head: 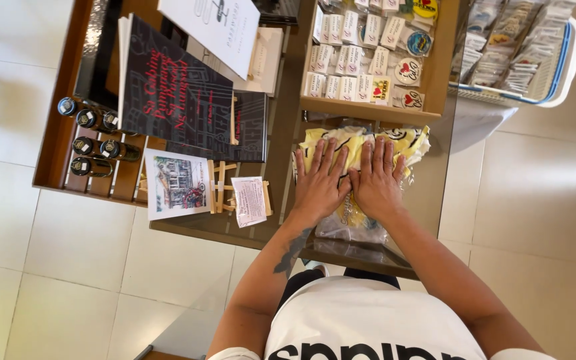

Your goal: Organize and clean various souvenir items such as keychains and shirts on a display table.

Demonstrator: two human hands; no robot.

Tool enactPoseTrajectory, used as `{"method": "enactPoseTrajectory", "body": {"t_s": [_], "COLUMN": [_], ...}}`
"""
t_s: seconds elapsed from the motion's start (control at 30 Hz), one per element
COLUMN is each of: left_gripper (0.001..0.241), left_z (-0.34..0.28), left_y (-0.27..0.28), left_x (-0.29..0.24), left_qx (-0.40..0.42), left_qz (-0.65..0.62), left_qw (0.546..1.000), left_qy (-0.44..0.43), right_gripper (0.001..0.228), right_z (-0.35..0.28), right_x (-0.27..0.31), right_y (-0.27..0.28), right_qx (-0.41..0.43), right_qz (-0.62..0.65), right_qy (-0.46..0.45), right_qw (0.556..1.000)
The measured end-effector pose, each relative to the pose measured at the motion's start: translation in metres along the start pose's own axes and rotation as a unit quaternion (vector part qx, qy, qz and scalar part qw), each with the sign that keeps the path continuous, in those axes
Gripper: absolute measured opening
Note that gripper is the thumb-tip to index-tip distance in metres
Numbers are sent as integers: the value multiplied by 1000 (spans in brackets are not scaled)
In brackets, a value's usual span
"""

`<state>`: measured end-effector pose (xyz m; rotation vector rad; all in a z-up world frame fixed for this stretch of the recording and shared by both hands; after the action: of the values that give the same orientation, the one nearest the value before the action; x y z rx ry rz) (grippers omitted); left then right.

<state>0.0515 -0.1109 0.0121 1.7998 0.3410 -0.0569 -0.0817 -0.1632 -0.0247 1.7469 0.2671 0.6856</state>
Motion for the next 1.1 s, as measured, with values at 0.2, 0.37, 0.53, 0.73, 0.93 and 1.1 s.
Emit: {"method": "enactPoseTrajectory", "body": {"t_s": [0.2, 0.37, 0.53, 0.73, 0.93, 1.1], "left_gripper": [71, 71, 71, 72, 73, 75], "left_z": [11, 16, 21, 18, 3, -27], "left_y": [0, -1, -9, -17, -25, -33], "left_x": [1, 3, 5, 6, 5, -2], "left_qx": [20, 23, 26, -11, -42, -32], "left_qz": [6, 8, 20, 12, 13, 15], "left_qw": [1000, 999, 999, 1000, 999, 999], "left_qy": [14, 22, 25, 24, 17, 17], "right_gripper": [74, 73, 73, 72, 74, 76], "right_z": [9, 16, 17, 12, -6, -37], "right_x": [2, 2, 2, 4, 3, 6], "right_y": [6, 8, 11, 12, 9, 1], "right_qx": [16, 16, 12, -14, -19, -28], "right_qz": [4, 5, -2, 9, 3, 7], "right_qy": [-2, -2, -5, 11, 0, 4], "right_qw": [1000, 1000, 1000, 1000, 1000, 1000]}}
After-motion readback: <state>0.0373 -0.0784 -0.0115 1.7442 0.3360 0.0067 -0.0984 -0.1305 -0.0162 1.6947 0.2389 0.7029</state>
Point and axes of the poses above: each hand's wrist, its own z-axis towards the middle knuckle, its own y-axis out of the back of the hand, x = y × z, the point moved 5 cm from there along z, towards the middle knuckle, and after that the axes turned 7 degrees about y, right-handed, at the moved point
